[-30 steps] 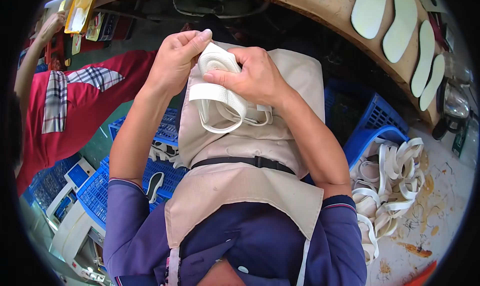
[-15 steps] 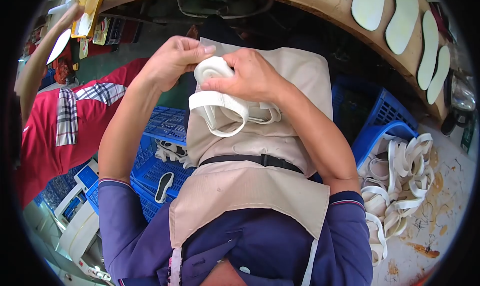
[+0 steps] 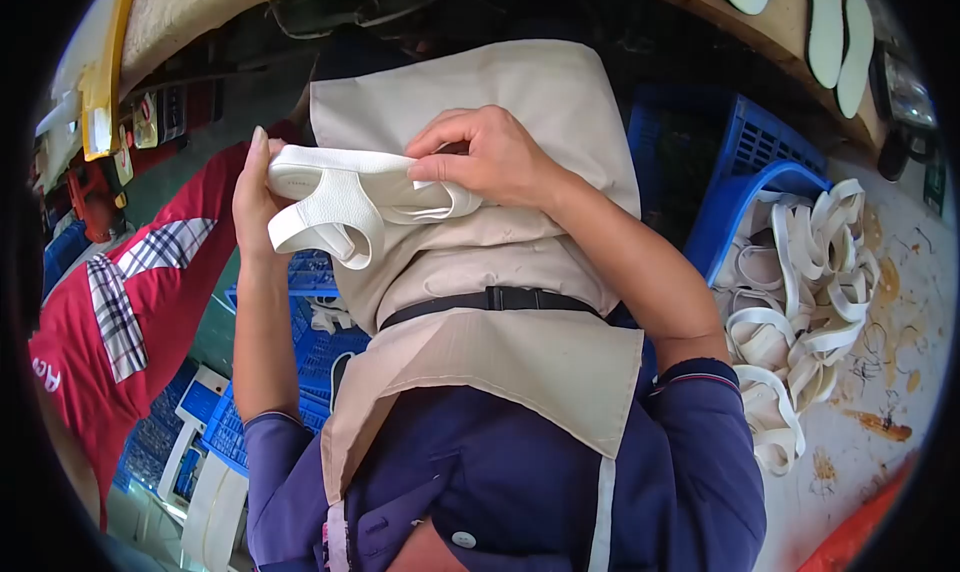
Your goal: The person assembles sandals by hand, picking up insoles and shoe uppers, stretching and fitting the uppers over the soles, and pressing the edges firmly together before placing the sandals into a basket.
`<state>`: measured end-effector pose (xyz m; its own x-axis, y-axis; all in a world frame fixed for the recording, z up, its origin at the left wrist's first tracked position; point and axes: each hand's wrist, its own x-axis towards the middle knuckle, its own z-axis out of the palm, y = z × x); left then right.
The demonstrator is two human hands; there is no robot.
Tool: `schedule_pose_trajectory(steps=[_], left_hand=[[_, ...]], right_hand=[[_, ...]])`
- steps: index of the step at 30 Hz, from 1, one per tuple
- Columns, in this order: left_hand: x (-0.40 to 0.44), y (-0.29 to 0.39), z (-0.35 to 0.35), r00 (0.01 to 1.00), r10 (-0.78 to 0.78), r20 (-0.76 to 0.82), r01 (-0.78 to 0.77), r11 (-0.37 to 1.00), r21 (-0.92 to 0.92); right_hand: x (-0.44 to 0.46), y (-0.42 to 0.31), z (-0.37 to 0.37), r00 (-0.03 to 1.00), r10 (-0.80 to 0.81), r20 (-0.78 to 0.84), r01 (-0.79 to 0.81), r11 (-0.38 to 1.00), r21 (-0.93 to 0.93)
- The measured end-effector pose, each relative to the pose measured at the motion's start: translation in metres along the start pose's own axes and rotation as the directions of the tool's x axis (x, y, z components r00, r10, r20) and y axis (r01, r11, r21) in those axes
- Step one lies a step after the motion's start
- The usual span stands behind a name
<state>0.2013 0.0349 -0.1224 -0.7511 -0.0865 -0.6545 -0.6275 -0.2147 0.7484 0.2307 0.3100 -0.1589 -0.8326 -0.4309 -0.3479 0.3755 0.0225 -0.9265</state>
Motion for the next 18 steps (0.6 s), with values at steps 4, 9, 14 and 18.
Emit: schedule_pose_trajectory(steps=[4, 9, 14, 18], left_hand=[[0.002, -0.007, -0.004, 0.995, 0.063, 0.076, -0.071, 0.992, 0.100], [-0.002, -0.026, -0.005, 0.892, 0.342, 0.296, -0.388, 0.915, 0.111], [-0.003, -0.033, -0.003, 0.867, 0.380, 0.323, -0.411, 0.911, 0.029], [-0.005, -0.036, -0.003, 0.879, 0.387, 0.277, -0.411, 0.911, 0.029]], right_hand=[[0.004, -0.004, 0.007, 0.997, 0.023, -0.076, -0.029, 0.997, -0.078], [0.021, 0.012, -0.001, 0.980, 0.162, 0.117, -0.156, 0.986, -0.064], [0.029, -0.007, -0.011, 0.920, 0.243, 0.307, -0.217, 0.969, -0.116], [0.025, -0.004, 0.003, 0.953, 0.058, 0.299, -0.063, 0.998, 0.008]])
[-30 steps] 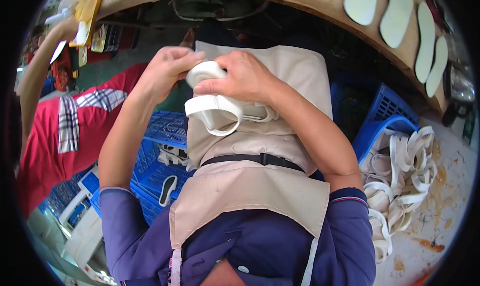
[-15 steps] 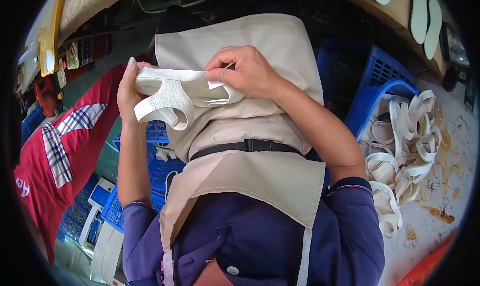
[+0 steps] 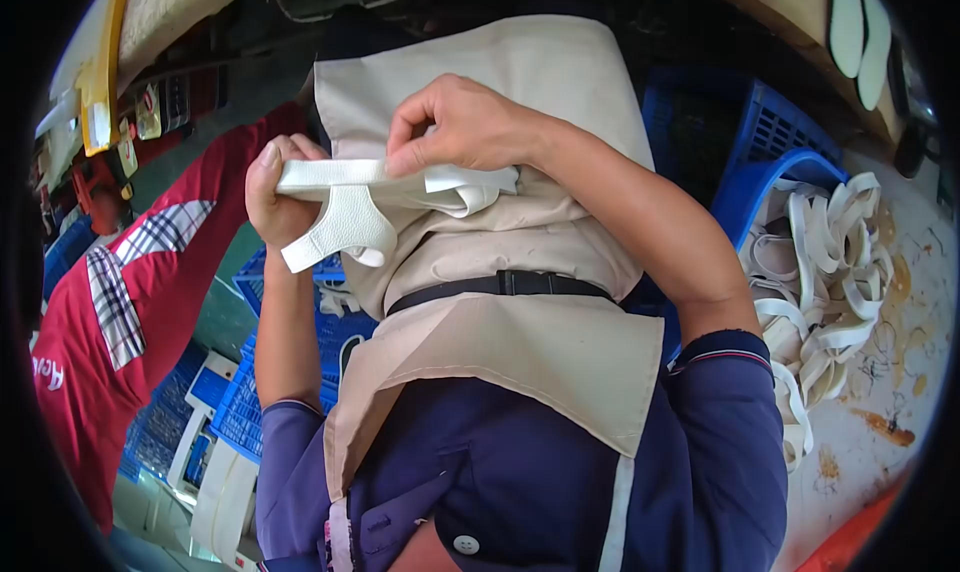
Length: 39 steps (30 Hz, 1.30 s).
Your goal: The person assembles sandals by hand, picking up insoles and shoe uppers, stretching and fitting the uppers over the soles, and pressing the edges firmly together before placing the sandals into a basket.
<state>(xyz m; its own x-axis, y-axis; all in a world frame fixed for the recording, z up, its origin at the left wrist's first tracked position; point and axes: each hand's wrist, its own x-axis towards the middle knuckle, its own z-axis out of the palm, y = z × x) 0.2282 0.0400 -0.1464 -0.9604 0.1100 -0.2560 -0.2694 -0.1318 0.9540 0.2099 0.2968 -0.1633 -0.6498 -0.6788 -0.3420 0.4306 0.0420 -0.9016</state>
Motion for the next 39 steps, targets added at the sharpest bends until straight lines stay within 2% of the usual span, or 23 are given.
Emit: schedule_pose_trajectory(steps=[2, 5, 6, 7, 8, 11, 15, 17, 20, 25, 29, 31, 33, 34, 35, 37, 39], left_hand=[[-0.004, 0.004, 0.001, 1.000, -0.004, 0.018, 0.006, 0.997, -0.071], [-0.002, 0.007, 0.007, 0.999, 0.013, 0.041, -0.015, 0.999, 0.048], [-0.001, 0.005, 0.004, 0.996, 0.041, 0.075, -0.046, 0.997, 0.063], [-0.001, 0.004, 0.005, 0.995, 0.059, 0.076, -0.059, 0.998, 0.001], [-0.002, 0.003, 0.005, 0.995, 0.061, 0.081, -0.058, 0.998, -0.032], [-0.002, 0.009, 0.008, 0.992, 0.064, 0.105, -0.058, 0.997, -0.059], [-0.003, 0.014, 0.008, 0.991, 0.047, 0.129, -0.050, 0.998, 0.026], [-0.002, 0.005, 0.002, 0.981, 0.116, 0.155, -0.111, 0.993, -0.039], [-0.003, 0.013, 0.005, 0.984, 0.072, 0.162, -0.065, 0.997, -0.049], [-0.003, 0.015, 0.006, 0.984, 0.089, 0.152, -0.084, 0.996, -0.040], [-0.001, 0.015, -0.003, 0.989, 0.059, 0.137, -0.071, 0.993, 0.090], [0.000, 0.013, -0.006, 0.986, 0.116, 0.119, -0.120, 0.992, 0.032], [0.005, 0.005, -0.007, 0.986, 0.131, 0.100, -0.120, 0.986, -0.111], [0.006, 0.005, -0.004, 0.990, 0.109, 0.085, -0.098, 0.987, -0.126], [0.008, 0.006, -0.002, 0.986, 0.093, 0.136, -0.089, 0.995, -0.034], [0.008, 0.004, 0.005, 0.983, 0.094, 0.155, -0.098, 0.995, 0.018], [0.007, 0.003, 0.005, 0.973, 0.127, 0.191, -0.131, 0.991, 0.007]], right_hand=[[0.007, 0.008, 0.002, 1.000, -0.005, -0.011, 0.005, 1.000, 0.011], [0.012, 0.012, 0.004, 0.999, 0.046, 0.005, -0.046, 0.998, 0.035], [0.013, 0.010, 0.002, 0.998, 0.062, 0.024, -0.063, 0.997, 0.035], [0.013, 0.005, 0.000, 0.996, 0.080, 0.044, -0.082, 0.996, 0.035], [0.010, 0.000, 0.001, 0.997, 0.060, 0.044, -0.059, 0.998, -0.009], [0.013, 0.002, 0.011, 0.996, -0.056, 0.067, 0.045, 0.987, 0.152], [0.020, 0.008, 0.013, 0.997, -0.036, 0.071, 0.028, 0.992, 0.119], [0.019, 0.001, 0.012, 0.998, -0.002, 0.069, -0.006, 0.994, 0.106], [0.014, -0.019, 0.016, 0.996, -0.008, 0.093, -0.008, 0.985, 0.175], [0.021, -0.012, 0.023, 0.998, -0.043, 0.050, 0.041, 0.998, 0.047], [0.023, -0.013, 0.029, 0.997, -0.078, 0.025, 0.080, 0.994, -0.069], [0.012, -0.012, 0.044, 0.911, -0.353, -0.214, 0.286, 0.914, -0.290], [-0.002, -0.009, 0.043, 0.711, -0.687, -0.150, 0.441, 0.601, -0.667], [-0.006, 0.001, 0.049, 0.681, -0.718, -0.147, 0.423, 0.549, -0.721], [-0.018, 0.010, 0.048, 0.737, -0.653, -0.172, 0.373, 0.606, -0.703], [-0.033, 0.019, 0.045, 0.824, -0.521, -0.223, 0.270, 0.707, -0.653], [-0.045, 0.025, 0.046, 0.813, -0.509, -0.283, 0.230, 0.726, -0.648]])
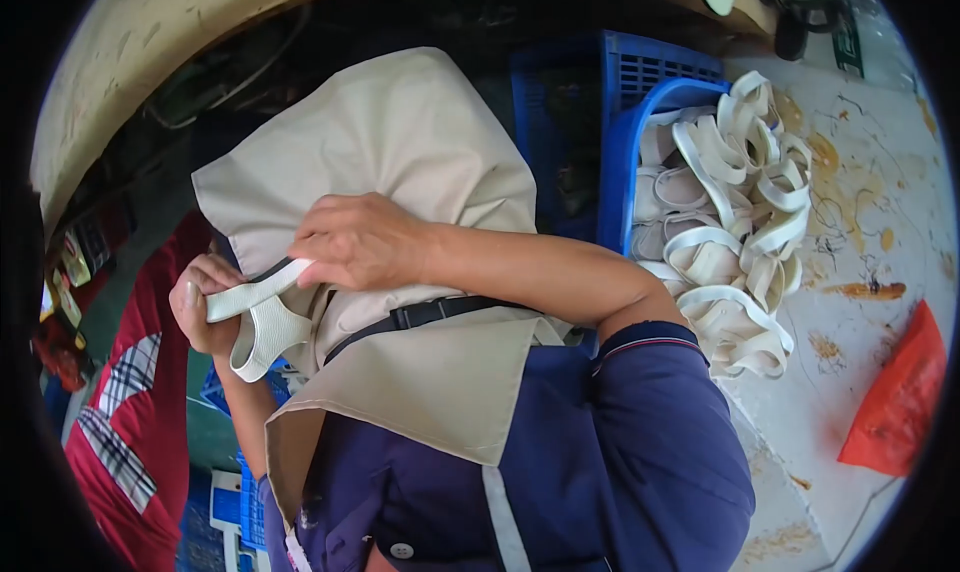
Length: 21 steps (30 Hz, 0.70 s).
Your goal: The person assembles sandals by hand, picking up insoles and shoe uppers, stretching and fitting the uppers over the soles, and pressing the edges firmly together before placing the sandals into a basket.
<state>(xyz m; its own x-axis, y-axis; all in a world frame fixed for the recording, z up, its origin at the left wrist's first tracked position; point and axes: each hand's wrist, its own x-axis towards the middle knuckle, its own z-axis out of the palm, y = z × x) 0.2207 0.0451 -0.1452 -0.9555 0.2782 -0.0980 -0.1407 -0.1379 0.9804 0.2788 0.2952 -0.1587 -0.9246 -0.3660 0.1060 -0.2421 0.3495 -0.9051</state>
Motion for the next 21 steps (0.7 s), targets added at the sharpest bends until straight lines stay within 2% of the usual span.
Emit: schedule_pose_trajectory(steps=[2, 3, 4, 6, 7, 9, 10, 11, 12, 13, 14, 15, 16, 17, 18, 19, 20, 21], left_hand=[[0.001, 0.004, -0.001, 0.999, -0.026, -0.037, 0.027, 0.999, 0.035], [0.003, 0.008, -0.005, 0.999, -0.033, 0.027, 0.030, 0.995, 0.099], [0.010, 0.014, -0.002, 1.000, -0.009, 0.012, 0.008, 0.997, 0.077], [0.023, 0.022, -0.024, 0.998, -0.051, -0.041, 0.048, 0.996, -0.079], [0.029, 0.022, -0.083, 0.999, -0.050, -0.016, 0.047, 0.991, -0.125], [0.035, 0.050, -0.124, 0.928, -0.068, -0.367, 0.043, 0.996, -0.078], [0.033, 0.063, -0.131, 0.909, 0.227, -0.349, -0.084, 0.921, 0.382], [0.031, 0.076, -0.138, 0.811, 0.503, -0.300, -0.108, 0.632, 0.767], [0.025, 0.073, -0.122, 0.876, 0.471, -0.105, -0.033, 0.276, 0.961], [0.018, 0.071, -0.107, 0.904, 0.415, 0.104, 0.000, -0.242, 0.970], [0.012, 0.069, -0.092, 0.890, 0.343, 0.299, -0.030, -0.611, 0.791], [-0.001, 0.048, -0.086, 0.950, 0.166, 0.265, -0.174, -0.423, 0.889], [-0.019, 0.023, -0.082, 0.991, -0.136, 0.011, 0.040, 0.364, 0.930], [-0.027, 0.006, -0.071, 0.916, -0.374, -0.146, 0.394, 0.766, 0.508], [-0.021, 0.001, -0.063, 0.909, -0.400, -0.119, 0.417, 0.855, 0.308], [-0.008, -0.006, -0.062, 0.924, -0.378, -0.054, 0.380, 0.903, 0.200], [0.001, -0.010, -0.064, 0.938, -0.347, -0.005, 0.346, 0.934, 0.090], [0.023, 0.013, -0.020, 0.980, -0.183, -0.075, 0.189, 0.978, 0.083]], right_hand=[[-0.011, 0.007, -0.008, 0.999, 0.036, -0.025, -0.037, 0.999, -0.025], [-0.013, 0.004, -0.010, 0.998, 0.052, -0.027, -0.051, 0.998, 0.029], [-0.013, 0.002, -0.010, 0.996, 0.083, -0.022, -0.081, 0.994, 0.068], [-0.011, -0.001, -0.014, 0.973, 0.233, 0.001, -0.226, 0.945, 0.238], [-0.009, -0.001, -0.018, 0.955, 0.291, 0.062, -0.295, 0.901, 0.317], [-0.002, -0.001, -0.022, 0.905, 0.378, 0.197, -0.425, 0.774, 0.469], [0.002, -0.003, -0.013, 0.927, 0.353, 0.129, -0.354, 0.702, 0.618], [0.009, -0.005, -0.002, 0.941, 0.334, 0.052, -0.259, 0.613, 0.746], [0.023, -0.010, -0.003, 0.958, 0.285, -0.039, -0.143, 0.590, 0.795], [0.044, -0.018, -0.009, 0.963, 0.234, -0.137, -0.018, 0.560, 0.828], [0.066, -0.022, -0.009, 0.934, 0.235, -0.268, 0.114, 0.515, 0.849], [0.083, -0.028, -0.033, 0.915, 0.292, -0.280, 0.064, 0.578, 0.813], [0.094, -0.028, -0.055, 0.890, 0.349, -0.294, 0.008, 0.631, 0.776], [0.100, -0.020, -0.063, 0.891, 0.295, -0.345, -0.001, 0.761, 0.648], [0.106, -0.013, -0.072, 0.893, 0.233, -0.385, -0.012, 0.867, 0.498], [0.110, -0.009, -0.077, 0.919, 0.155, -0.362, -0.010, 0.927, 0.374], [0.115, -0.009, -0.081, 0.942, 0.132, -0.308, -0.022, 0.942, 0.335], [0.121, -0.011, -0.084, 0.963, 0.107, -0.246, -0.030, 0.954, 0.300]])
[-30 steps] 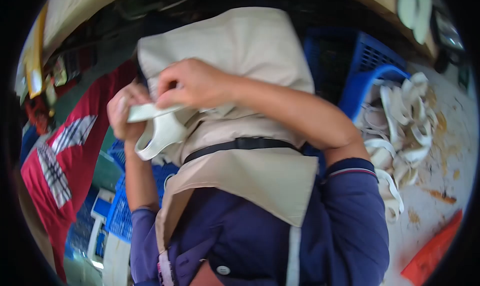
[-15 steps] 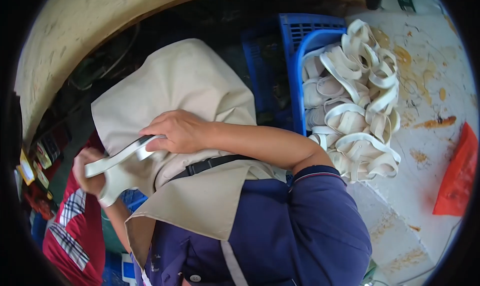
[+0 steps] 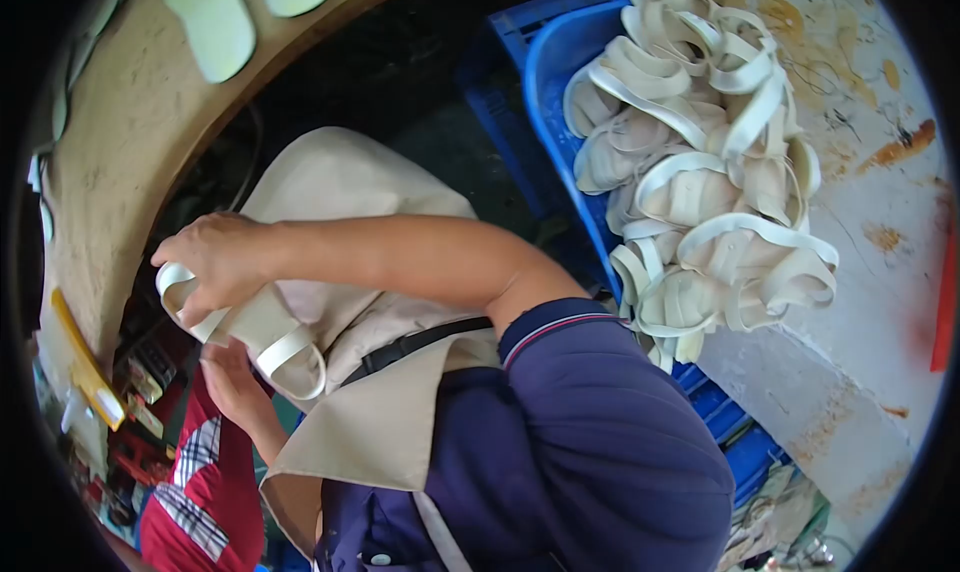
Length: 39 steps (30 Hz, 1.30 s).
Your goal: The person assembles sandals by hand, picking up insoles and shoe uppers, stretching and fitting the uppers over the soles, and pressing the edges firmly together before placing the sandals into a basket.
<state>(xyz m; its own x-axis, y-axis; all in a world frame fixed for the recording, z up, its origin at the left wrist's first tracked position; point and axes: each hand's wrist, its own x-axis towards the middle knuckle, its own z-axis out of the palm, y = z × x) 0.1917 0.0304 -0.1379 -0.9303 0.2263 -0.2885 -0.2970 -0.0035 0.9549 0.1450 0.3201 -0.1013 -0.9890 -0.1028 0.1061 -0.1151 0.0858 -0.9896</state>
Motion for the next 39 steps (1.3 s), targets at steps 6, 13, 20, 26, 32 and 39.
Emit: schedule_pose_trajectory(steps=[6, 13, 20, 26, 32, 39], left_hand=[[0.067, 0.102, 0.070, 0.881, 0.470, 0.062, -0.447, 0.780, 0.438], [0.081, 0.108, 0.070, 0.663, 0.748, 0.004, -0.493, 0.433, 0.755], [0.080, 0.091, 0.053, 0.583, 0.812, -0.005, -0.437, 0.318, 0.841], [0.072, 0.109, 0.061, 0.988, 0.019, -0.154, -0.004, 0.995, 0.099], [0.101, 0.086, 0.046, 0.971, -0.118, 0.210, 0.177, 0.942, -0.287], [0.076, 0.075, 0.067, 0.977, -0.209, 0.041, 0.191, 0.774, -0.603]], right_hand=[[0.053, -0.019, 0.013, 0.960, -0.222, 0.173, 0.252, 0.951, -0.178], [0.074, -0.030, 0.006, 0.917, -0.330, 0.224, 0.377, 0.902, -0.211], [0.059, 0.000, 0.038, 0.768, -0.640, -0.040, 0.526, 0.664, -0.531], [0.091, -0.040, -0.017, 0.618, 0.596, 0.513, -0.764, 0.610, 0.211], [0.080, -0.013, -0.019, 0.878, 0.340, 0.336, -0.397, 0.911, 0.115], [0.062, -0.003, -0.004, 0.939, 0.278, 0.201, -0.196, 0.916, -0.351]])
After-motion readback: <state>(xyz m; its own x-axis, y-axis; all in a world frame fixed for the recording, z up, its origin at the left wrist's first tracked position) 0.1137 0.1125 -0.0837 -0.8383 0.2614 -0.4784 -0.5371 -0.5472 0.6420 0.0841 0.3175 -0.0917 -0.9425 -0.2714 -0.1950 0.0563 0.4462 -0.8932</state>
